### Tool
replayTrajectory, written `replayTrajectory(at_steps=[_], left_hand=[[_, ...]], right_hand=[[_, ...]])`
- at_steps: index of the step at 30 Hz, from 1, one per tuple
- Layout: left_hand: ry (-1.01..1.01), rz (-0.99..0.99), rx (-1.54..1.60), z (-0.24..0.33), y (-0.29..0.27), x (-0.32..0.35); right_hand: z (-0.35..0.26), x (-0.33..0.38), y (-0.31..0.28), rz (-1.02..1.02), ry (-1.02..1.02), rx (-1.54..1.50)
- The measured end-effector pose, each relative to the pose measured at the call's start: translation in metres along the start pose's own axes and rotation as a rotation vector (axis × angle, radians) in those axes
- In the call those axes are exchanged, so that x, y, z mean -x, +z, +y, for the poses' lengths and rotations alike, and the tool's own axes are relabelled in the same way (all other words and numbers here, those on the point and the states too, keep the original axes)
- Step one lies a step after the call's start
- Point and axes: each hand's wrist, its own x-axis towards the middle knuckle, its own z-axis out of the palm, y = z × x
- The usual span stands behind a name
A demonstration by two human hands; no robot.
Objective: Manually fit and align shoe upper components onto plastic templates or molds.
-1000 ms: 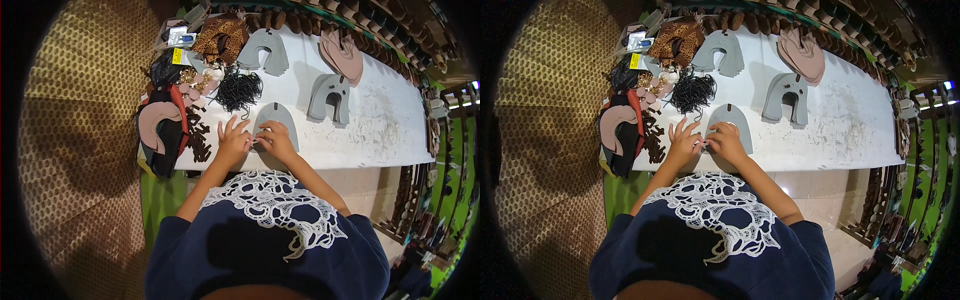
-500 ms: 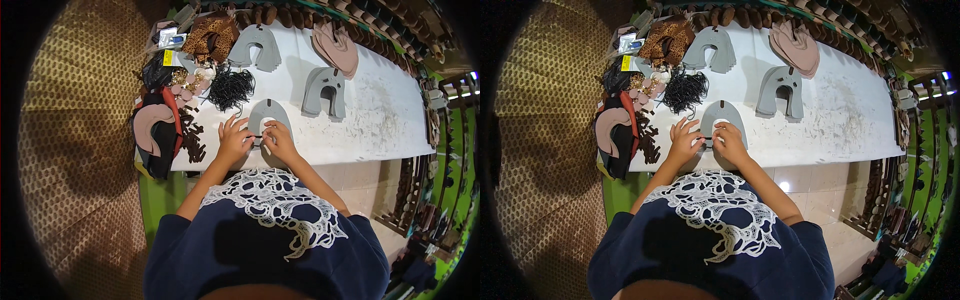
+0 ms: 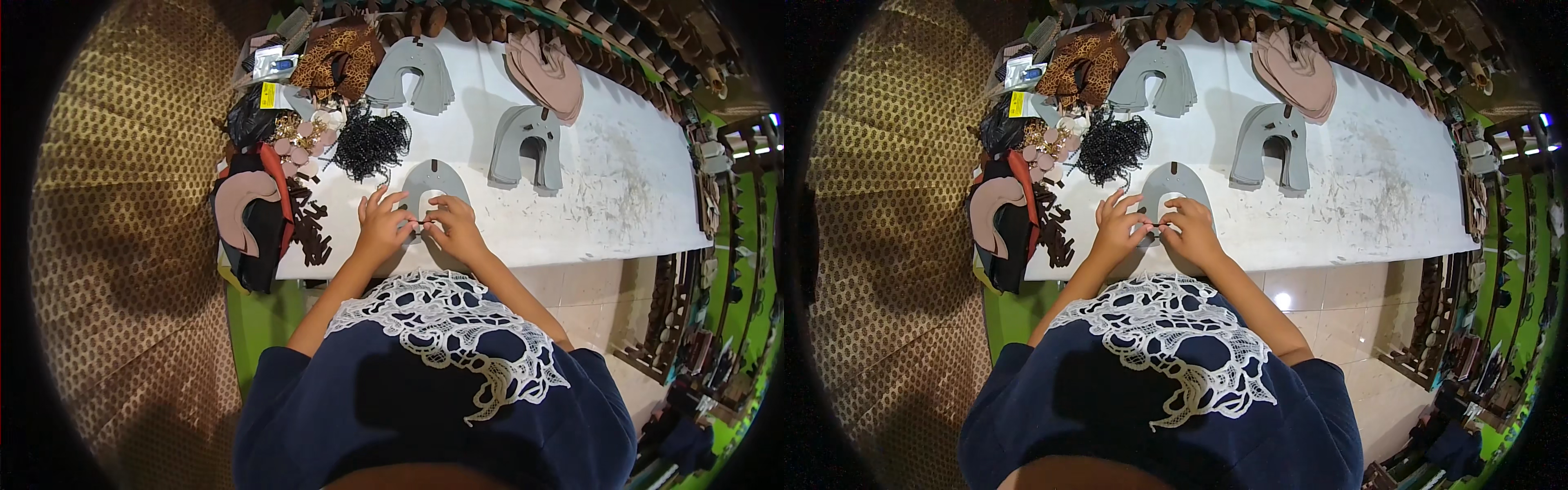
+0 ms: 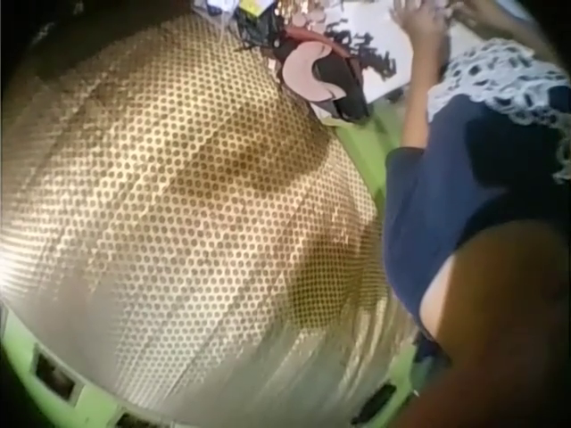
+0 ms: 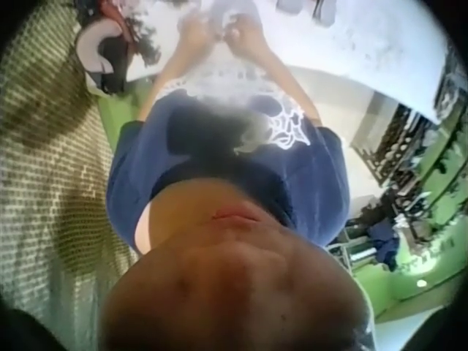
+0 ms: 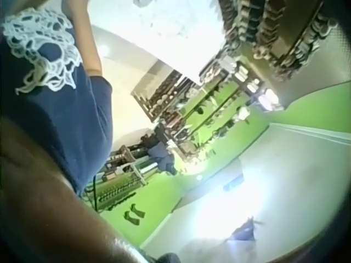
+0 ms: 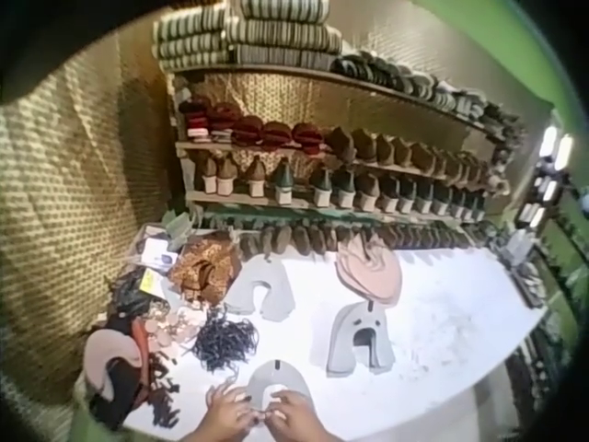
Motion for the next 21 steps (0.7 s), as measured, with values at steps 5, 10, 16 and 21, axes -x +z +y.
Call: replayTrajectory(at_steps=[5, 10, 16, 21], left_hand=[[0.037, -0.036, -0.058, 0.004, -0.002, -0.004], [-0.005, 0.029, 0.007, 0.002, 0.001, -0.007], [0.000, 0.021, 0.015, 0.000, 0.008, -0.006], [0.012, 0.034, 0.032, -0.002, 0.012, -0.006]], right_hand=[[0.000, 0.000, 0.000, -0.014, -0.036, 0.066], [0.005, -0.001, -0.001, 0.017, 0.002, 0.051], [0.005, -0.002, -0.002, 0.024, 0.007, 0.046], [0.003, -0.002, -0.004, 0.013, 0.009, 0.054]])
